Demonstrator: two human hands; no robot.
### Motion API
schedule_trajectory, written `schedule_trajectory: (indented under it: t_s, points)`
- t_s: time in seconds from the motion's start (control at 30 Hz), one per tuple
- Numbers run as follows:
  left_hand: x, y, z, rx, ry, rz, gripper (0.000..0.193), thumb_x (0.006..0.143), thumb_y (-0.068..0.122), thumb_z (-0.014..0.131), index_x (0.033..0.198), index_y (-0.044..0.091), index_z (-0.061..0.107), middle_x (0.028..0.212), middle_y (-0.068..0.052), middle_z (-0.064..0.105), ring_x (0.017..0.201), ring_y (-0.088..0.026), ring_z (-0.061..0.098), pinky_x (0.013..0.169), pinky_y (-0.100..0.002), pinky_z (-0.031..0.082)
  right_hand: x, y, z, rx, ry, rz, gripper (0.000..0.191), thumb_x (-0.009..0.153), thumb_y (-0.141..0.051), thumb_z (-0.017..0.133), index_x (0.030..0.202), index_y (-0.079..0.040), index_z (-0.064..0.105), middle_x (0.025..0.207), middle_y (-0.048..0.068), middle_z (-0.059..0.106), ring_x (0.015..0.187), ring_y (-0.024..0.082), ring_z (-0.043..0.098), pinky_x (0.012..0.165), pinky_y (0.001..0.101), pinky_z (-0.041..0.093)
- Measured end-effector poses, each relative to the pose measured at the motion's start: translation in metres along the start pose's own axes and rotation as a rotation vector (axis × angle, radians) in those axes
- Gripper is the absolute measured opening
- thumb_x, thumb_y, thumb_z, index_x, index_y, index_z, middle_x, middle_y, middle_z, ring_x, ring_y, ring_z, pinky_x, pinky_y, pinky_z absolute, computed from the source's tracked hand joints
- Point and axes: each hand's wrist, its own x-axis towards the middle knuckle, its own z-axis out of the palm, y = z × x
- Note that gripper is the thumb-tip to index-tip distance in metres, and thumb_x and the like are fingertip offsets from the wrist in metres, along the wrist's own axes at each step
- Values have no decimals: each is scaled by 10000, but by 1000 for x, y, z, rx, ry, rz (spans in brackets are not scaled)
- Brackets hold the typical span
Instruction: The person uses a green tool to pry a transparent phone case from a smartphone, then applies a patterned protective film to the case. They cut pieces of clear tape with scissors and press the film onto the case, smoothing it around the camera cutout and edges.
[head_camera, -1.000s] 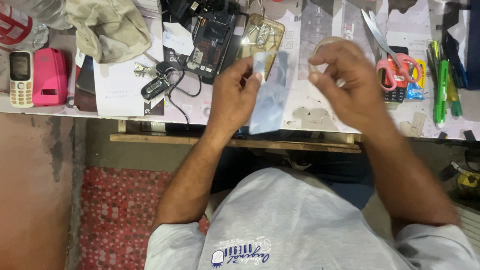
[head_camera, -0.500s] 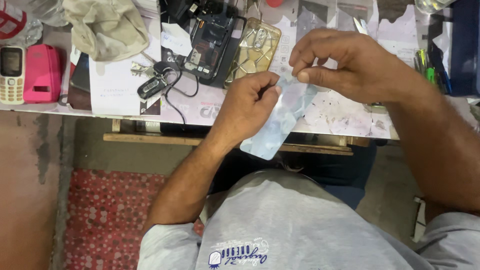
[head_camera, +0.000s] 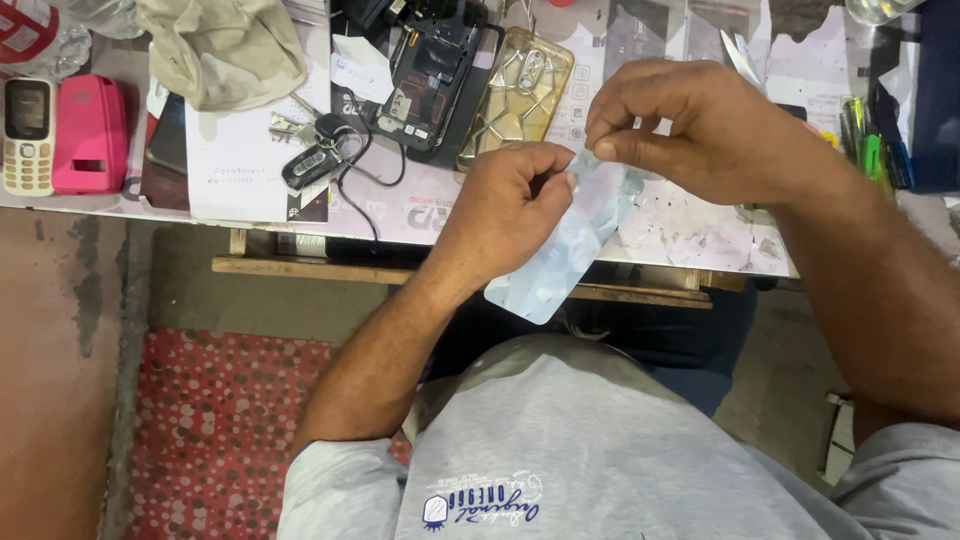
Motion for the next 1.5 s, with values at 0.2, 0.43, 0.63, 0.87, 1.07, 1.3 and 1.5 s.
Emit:
schedule_trajectory:
  t_s: [0.2,0.43,0.63,0.87,1.07,1.3,1.5]
  points:
    - [-1,1,-1,29,-16,37,195,926,122,650,1039,-20,723,803,-46,693,665,-91,624,606,-271,514,1,3,4,-87,8,-24,94,949,-92,738,1024,-37,726,966,81,709,866,195,694,741,323,553]
    - [-1,-2,-1,44,-20,40,244,933,119,644,1117,-23,720,834,-49,677,690,-105,630,621,-272,527,0,0,6,-112,14,2,103,941,-108,748,1018,-40,740,952,90,723,865,215,710,748,340,564]
    - [-1,-6,2,-1,-24,17,255,921,117,661,1127,-21,719,824,-35,672,674,-84,595,603,-255,506,-1,-1,9,-158,27,22,118,922,-112,768,1011,-37,746,944,107,725,863,245,709,742,358,556]
    - [-1,-8,3,-74,-30,9,211,937,108,657,1099,-8,726,796,3,657,665,-54,567,589,-233,481,-4,-4,9,-156,72,12,105,926,-96,777,1004,-36,738,942,98,718,855,235,698,735,351,542]
    - [1,-10,5,-72,-38,2,154,955,100,662,1030,-20,723,747,11,615,654,-60,523,581,-246,449,-6,-1,10,-128,103,25,97,921,-84,787,1002,-47,747,934,81,719,838,200,697,710,319,536]
    - [-1,-10,6,-85,-7,14,206,937,94,663,1106,-8,722,769,25,610,656,-47,520,579,-238,450,-9,10,19,-73,172,67,129,898,-89,829,1011,-74,769,907,60,730,802,154,696,699,294,546]
    - [2,-10,7,-142,-11,5,222,943,83,655,1138,0,723,775,42,600,661,-38,514,587,-227,446,-11,18,23,74,227,189,295,903,-112,813,1157,-44,679,912,35,746,832,85,696,726,260,537]
